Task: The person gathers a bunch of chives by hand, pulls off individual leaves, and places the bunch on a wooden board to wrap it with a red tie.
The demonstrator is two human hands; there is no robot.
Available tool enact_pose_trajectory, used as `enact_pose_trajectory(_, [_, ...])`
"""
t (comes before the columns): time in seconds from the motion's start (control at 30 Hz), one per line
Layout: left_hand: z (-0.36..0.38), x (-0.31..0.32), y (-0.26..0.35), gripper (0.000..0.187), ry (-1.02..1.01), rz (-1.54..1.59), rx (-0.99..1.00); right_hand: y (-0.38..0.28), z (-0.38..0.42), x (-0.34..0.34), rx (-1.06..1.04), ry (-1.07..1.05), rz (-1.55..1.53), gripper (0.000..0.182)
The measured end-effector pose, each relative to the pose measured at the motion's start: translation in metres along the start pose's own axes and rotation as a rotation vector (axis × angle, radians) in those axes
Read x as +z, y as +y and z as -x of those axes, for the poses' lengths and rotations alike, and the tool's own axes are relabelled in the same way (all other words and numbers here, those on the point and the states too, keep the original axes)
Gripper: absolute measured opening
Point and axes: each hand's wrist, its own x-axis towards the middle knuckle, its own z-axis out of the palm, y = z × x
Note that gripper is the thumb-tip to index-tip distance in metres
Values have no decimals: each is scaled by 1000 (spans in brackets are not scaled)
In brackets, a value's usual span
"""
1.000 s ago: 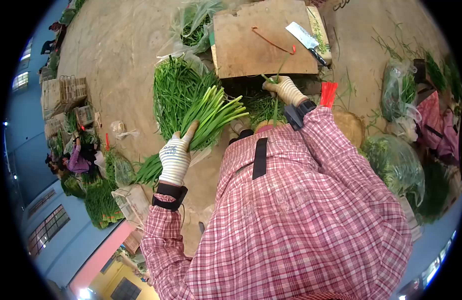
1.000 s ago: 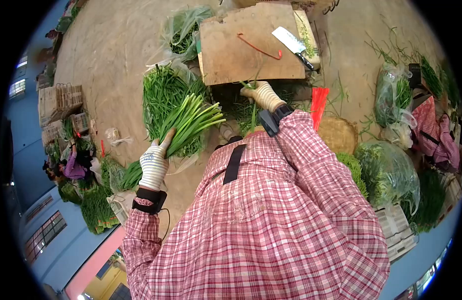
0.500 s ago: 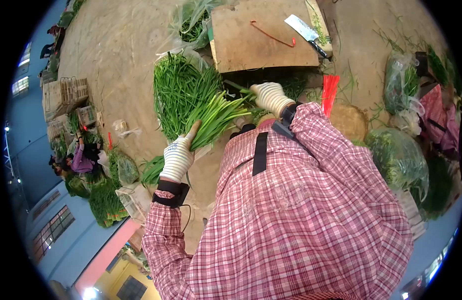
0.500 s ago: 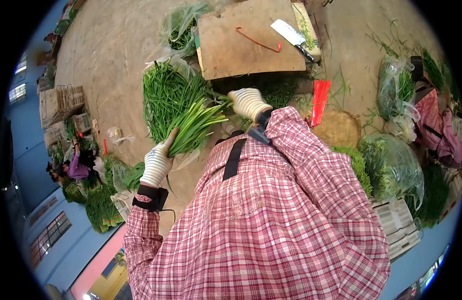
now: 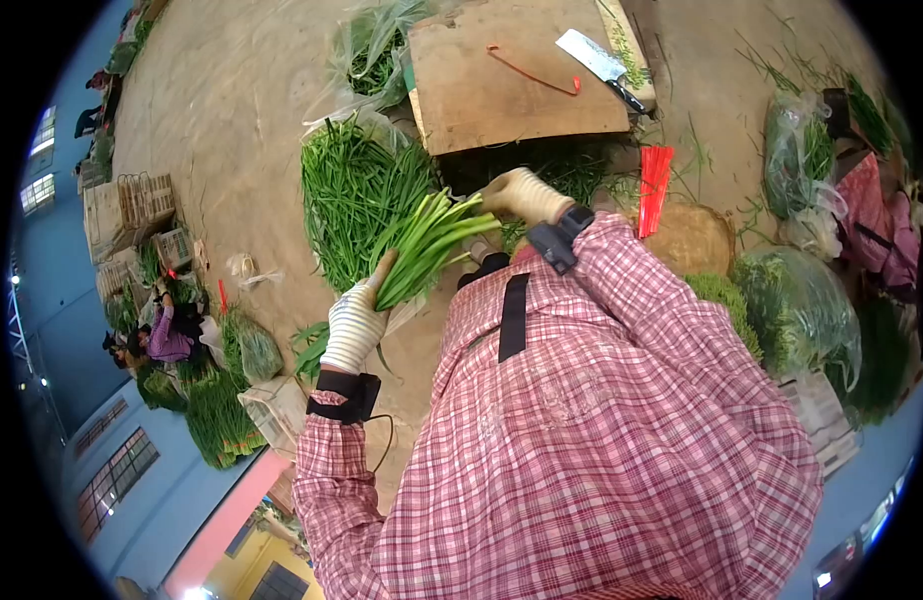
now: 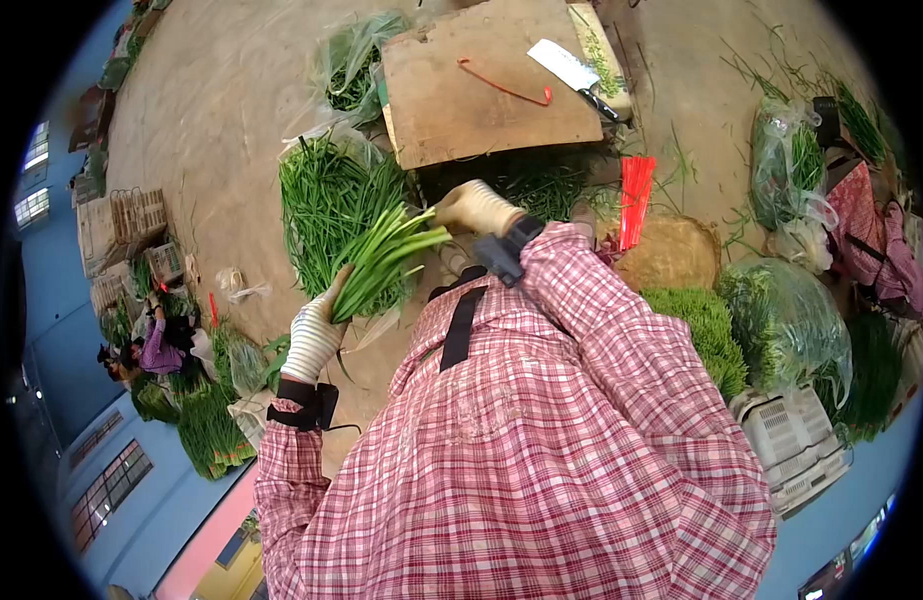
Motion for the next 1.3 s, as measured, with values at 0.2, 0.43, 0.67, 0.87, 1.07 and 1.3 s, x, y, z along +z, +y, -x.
enact_pose_trajectory(0.2, [-5, 12, -13, 82, 70, 143, 67, 7, 5, -18, 195, 97, -482, 17])
enact_pose_trajectory(0.43, [0, 4, -8, 62, -261, 1151, -237, 14, -2, -43, 88, 469, -405, 15])
enact_pose_trajectory(0.67, [-6, 1, 12, 46, -293, 1212, -194, -68, 30, 40, 154, -75, -475, 22])
enact_pose_trajectory(0.87, [4, -7, 16, 45, -343, 1331, -207, -46, 6, 26, 38, 342, -609, 15])
enact_pose_trajectory(1.07, [35, -1, -8, 41, -306, 1522, -304, 57, -7, -108, 86, 910, -53, 28])
enact_pose_trajectory(1.3, [36, 8, -23, 41, -300, 1513, -368, 6, -2, -37, 155, 683, 816, 37])
